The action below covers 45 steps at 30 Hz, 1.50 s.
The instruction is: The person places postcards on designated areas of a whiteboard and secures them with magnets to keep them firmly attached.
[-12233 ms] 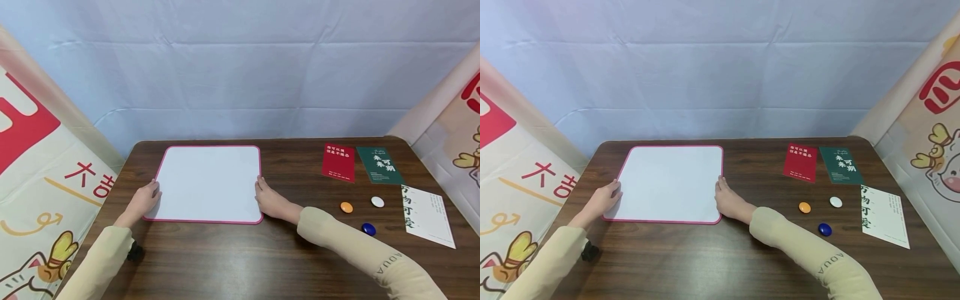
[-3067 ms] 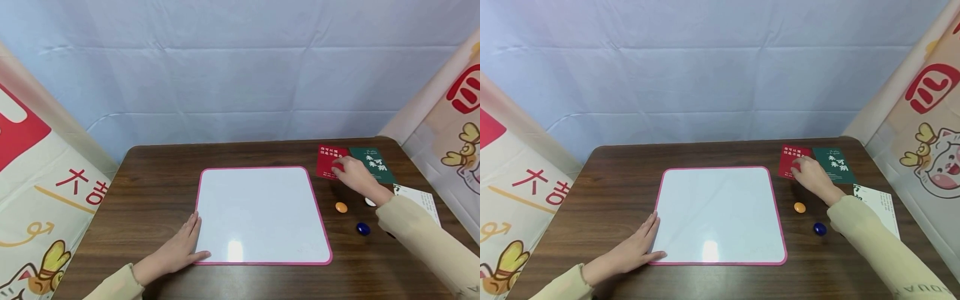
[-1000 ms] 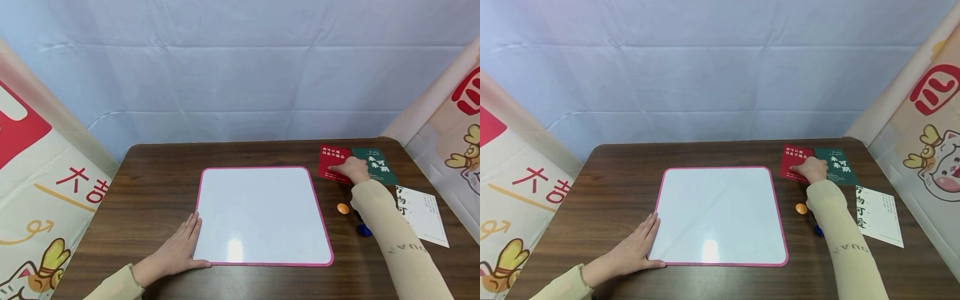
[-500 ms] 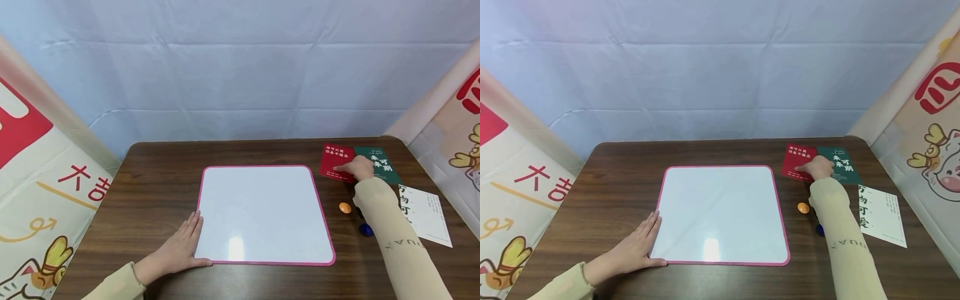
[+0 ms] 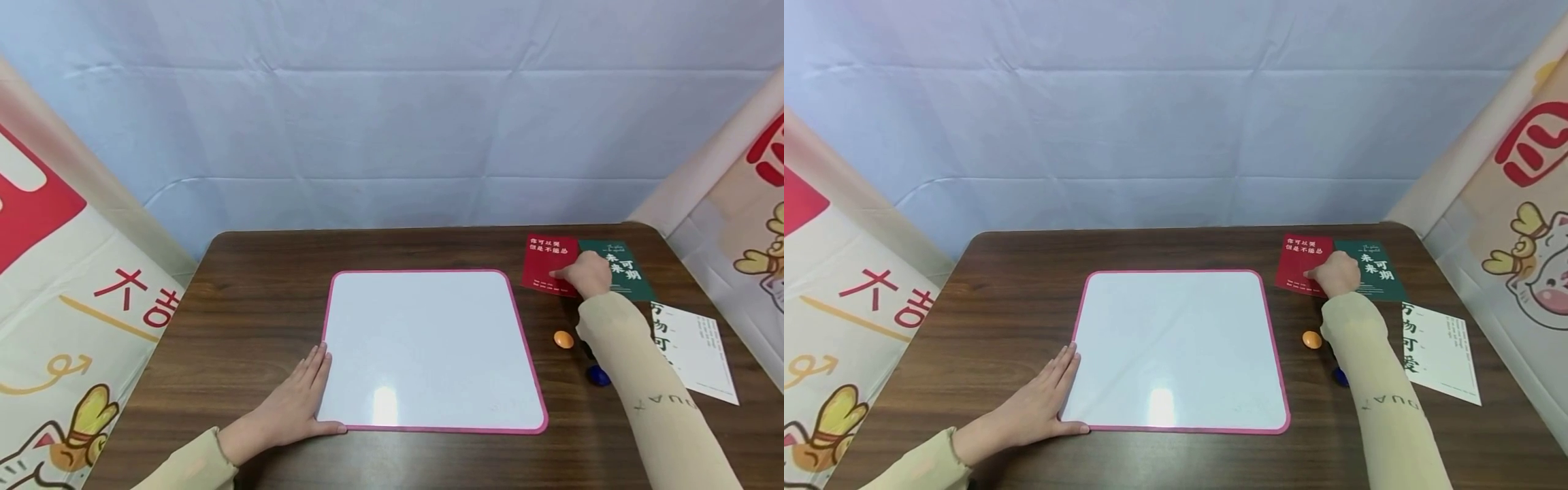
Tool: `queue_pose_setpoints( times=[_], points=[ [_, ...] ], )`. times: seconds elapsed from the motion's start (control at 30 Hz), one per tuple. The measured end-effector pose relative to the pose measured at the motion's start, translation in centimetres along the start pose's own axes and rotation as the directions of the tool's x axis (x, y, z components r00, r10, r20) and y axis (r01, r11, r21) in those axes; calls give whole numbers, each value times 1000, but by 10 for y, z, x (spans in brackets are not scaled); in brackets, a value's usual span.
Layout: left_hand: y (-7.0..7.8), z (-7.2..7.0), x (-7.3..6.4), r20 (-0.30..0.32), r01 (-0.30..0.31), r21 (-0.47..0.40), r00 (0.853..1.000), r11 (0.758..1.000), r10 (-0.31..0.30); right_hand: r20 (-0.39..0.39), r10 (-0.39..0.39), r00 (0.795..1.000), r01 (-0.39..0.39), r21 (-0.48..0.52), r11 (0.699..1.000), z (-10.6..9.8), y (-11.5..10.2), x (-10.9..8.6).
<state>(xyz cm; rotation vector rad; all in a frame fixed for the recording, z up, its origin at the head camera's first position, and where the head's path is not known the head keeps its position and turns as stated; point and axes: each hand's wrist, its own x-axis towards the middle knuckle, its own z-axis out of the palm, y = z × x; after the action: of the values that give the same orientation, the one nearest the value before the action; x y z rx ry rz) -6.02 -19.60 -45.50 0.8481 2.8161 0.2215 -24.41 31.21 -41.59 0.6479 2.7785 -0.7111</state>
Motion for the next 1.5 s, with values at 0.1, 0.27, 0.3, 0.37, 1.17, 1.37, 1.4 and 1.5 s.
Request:
queue_pose_setpoints(
  times=[0.1, 0.27, 0.3, 0.37, 1.17, 1.37, 1.4, 1.5],
  points=[
    [0, 1, 0, -14, -5, -17, 1000, 1000, 5, -49, -41, 998, 41, -2, 999, 0, 1, -1],
    [0, 0, 0, -3, 0, -44, 1000, 999, -1, -106, -89, 990, 90, 2, 996, -3, -1, -2],
    [0, 0, 0, 1, 2, -45, 1000, 999, -2, -113, -95, 989, 96, 0, 995, -3, -1, -2],
    [0, -1, 0, 4, 4, -46, 1000, 999, -4, -121, -105, 987, 106, -1, 994, -5, -2, -2],
    [1, 1, -1, 0, 8, -9, 1000, 1000, -8, -163, -167, 973, 190, 139, 972, -18, -38, -21],
    [1, 2, -1, 3, 6, -4, 1000, 1000, -6, -194, -213, 958, 239, 124, 963, -18, -46, -26],
    [1, 2, -1, 3, 7, -3, 1000, 1000, -7, -196, -218, 956, 245, 123, 962, -19, -47, -27],
    [1, 1, 0, 3, 9, -5, 1000, 1000, -9, -201, -243, 949, 270, 116, 956, -19, -51, -30]
  ],
)
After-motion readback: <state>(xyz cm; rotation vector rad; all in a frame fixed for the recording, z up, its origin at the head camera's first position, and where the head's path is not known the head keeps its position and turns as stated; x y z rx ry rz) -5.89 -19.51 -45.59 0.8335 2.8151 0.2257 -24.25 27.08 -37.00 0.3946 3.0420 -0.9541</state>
